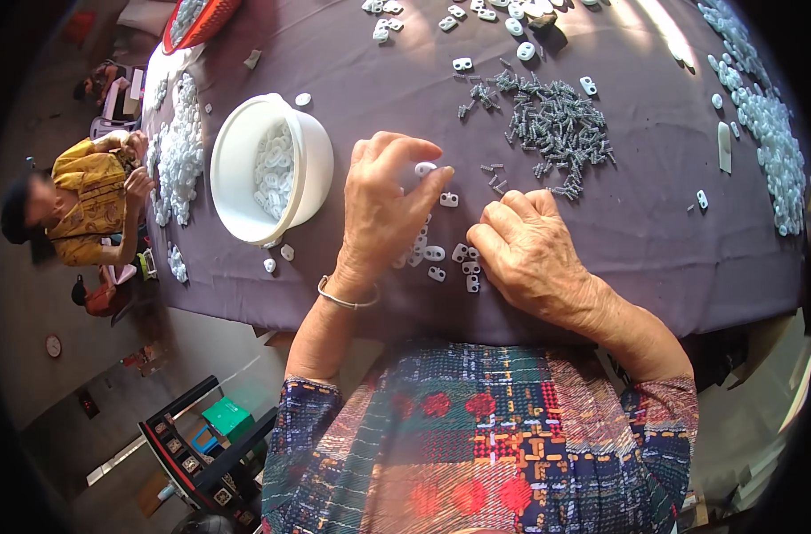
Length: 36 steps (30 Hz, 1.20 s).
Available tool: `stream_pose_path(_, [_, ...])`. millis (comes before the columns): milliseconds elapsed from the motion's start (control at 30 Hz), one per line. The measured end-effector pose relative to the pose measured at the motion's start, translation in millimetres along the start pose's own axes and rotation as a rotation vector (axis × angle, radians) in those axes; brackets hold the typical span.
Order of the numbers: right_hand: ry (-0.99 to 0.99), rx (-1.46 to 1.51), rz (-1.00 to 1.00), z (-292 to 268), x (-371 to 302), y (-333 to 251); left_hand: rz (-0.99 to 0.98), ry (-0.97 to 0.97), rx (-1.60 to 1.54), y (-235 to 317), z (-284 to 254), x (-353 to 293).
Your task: The person assembles plastic cord locks by inserting springs into plastic pieces by hand and with a small wooden stick, then drops the assembled pieces into a plastic bucket.
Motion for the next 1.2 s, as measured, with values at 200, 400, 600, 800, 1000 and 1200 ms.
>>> stream_pose_path(200, [0.007,0.028,0.031,-1,1,-2,0.108,-0.105,-0.074,7,10,16])
stream_pose_path(400, [0.013,0.034,-0.002,0,1,-2,0.213,-0.225,-0.051,8,21,24])
stream_pose_path(600, [0.061,0.13,-0.119,-6,4,0,0.195,-0.098,-0.205,6,18,16])
stream_pose_path(800, [0.192,0.734,0.391,-25,7,21,-0.306,-0.046,-0.689,15,-3,-9])
stream_pose_path(1000, [0.128,1.306,0.836,-27,6,23,-0.474,-0.167,-1.03,24,3,-22])
stream_pose_path(1200, [0.077,1.35,0.876,-28,6,22,-0.512,-0.174,-1.035,26,7,-26])
Point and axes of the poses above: each hand's wrist, its own x-axis towards the middle knuckle, its own z-axis out of the palm, y = z × x, the point moved 2 cm from there along x, towards the middle knuckle, and after that the axes turned 4 degrees about x, right-handed, at the moved point
